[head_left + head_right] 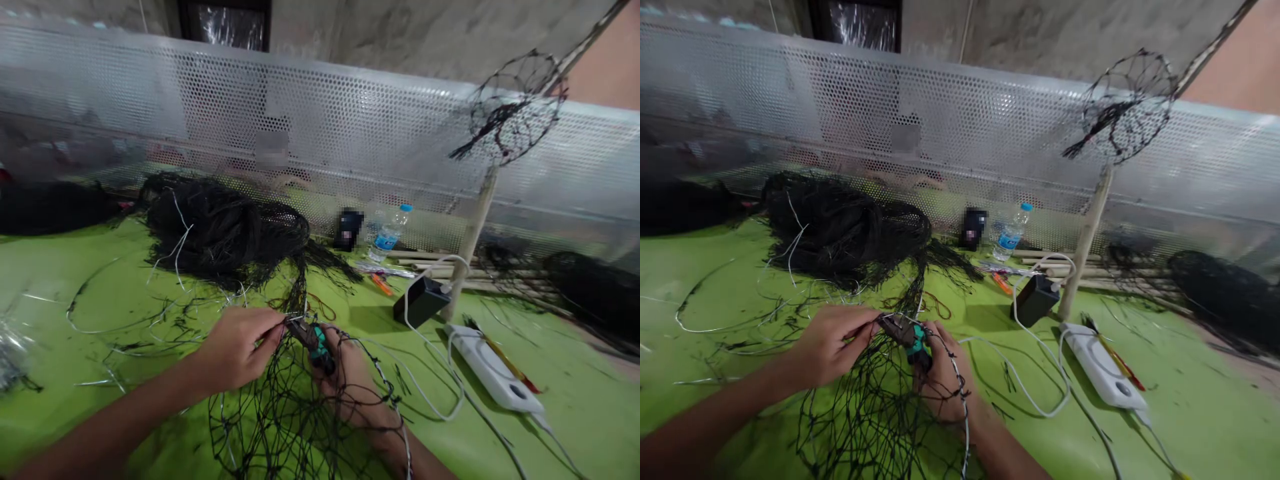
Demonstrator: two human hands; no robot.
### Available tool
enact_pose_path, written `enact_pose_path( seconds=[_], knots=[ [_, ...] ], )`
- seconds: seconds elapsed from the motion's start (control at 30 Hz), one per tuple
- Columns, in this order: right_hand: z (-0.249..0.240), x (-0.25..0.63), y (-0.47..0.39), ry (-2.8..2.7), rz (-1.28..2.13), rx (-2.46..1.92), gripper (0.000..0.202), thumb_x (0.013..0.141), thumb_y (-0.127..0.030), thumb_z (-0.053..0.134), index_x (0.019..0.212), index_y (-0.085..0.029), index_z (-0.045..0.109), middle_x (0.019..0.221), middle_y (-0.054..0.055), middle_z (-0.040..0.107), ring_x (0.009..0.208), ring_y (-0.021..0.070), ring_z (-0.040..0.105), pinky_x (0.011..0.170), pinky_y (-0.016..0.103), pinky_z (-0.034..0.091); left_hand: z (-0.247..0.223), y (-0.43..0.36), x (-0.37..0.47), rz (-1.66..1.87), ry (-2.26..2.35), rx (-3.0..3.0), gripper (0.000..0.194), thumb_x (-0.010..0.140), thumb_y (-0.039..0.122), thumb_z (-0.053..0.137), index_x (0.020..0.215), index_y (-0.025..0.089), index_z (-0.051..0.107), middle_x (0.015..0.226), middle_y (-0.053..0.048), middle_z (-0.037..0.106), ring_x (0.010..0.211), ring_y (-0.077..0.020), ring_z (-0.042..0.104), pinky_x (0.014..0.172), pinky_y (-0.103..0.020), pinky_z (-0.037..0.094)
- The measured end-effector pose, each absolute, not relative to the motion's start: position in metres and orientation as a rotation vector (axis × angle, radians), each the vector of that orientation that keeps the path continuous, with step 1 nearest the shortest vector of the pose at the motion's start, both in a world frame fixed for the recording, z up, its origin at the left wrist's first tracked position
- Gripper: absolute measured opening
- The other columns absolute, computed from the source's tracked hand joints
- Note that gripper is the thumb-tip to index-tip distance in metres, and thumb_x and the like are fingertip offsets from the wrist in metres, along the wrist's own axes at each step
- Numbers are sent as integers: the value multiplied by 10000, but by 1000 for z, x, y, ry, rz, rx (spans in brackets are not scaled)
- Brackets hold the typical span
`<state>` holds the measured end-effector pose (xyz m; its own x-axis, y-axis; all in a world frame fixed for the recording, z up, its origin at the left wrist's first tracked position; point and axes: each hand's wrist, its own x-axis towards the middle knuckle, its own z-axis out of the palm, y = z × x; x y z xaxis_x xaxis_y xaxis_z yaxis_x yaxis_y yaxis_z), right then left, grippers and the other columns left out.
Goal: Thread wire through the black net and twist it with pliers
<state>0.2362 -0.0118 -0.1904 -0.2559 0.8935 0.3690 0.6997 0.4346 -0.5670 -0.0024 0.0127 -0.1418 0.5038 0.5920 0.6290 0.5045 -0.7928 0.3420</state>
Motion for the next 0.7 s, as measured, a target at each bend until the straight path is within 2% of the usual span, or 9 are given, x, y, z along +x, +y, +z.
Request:
enact_pose_path(
  seconds=[0.1, 0.23, 0.37, 0.47, 0.6, 0.7],
  knots=[
    [-193, 230, -12, -2014, 419, -1329, 358, 657, -94, 561, 979, -248, 589, 769, -10, 650, 584, 151, 574, 527, 243, 458, -146, 15, -3, 1192, 976, 2627, 202, 1015, 175, 481, 916, 171, 657, 680, 12, 643, 584, -118, 545, 569, -266, 353],
    [-195, 228, -14, -1987, 429, -1368, 267, 727, -122, 595, 958, -255, 586, 702, -26, 617, 534, 139, 532, 517, 249, 444, -147, 16, -3, 1213, 980, 2625, 204, 1010, 171, 482, 896, 171, 651, 670, 15, 643, 584, -115, 553, 568, -260, 350],
    [-187, 236, -20, -2042, 533, -1365, 382, 816, -242, 690, 1187, -259, 602, 938, 15, 718, 742, 185, 675, 663, 282, 545, -147, 15, -1, 1222, 1014, 2615, 214, 1008, 179, 479, 869, 171, 640, 637, 21, 611, 553, -113, 514, 550, -264, 322],
    [-180, 240, -22, -2133, 589, -1333, 495, 838, -293, 731, 1307, -260, 576, 1048, 43, 737, 904, 226, 712, 785, 326, 573, -148, 15, -1, 1205, 1042, 2613, 236, 1009, 189, 473, 833, 171, 629, 630, 17, 599, 545, -113, 498, 544, -270, 295],
    [-187, 237, -19, -2033, 632, -1267, 453, 843, -187, 678, 1281, -264, 588, 1048, 38, 737, 912, 217, 708, 821, 324, 573, -149, 15, -2, 1179, 1079, 2602, 248, 1003, 185, 470, 810, 169, 626, 602, 24, 564, 526, -108, 457, 540, -267, 275],
    [-199, 233, -15, -1939, 675, -1189, 499, 775, -75, 621, 1236, -263, 592, 1020, 24, 727, 853, 207, 689, 793, 321, 567, -149, 15, -2, 1148, 1099, 2582, 235, 1002, 187, 479, 834, 167, 643, 608, 29, 572, 532, -104, 468, 544, -251, 295]
  ],
)
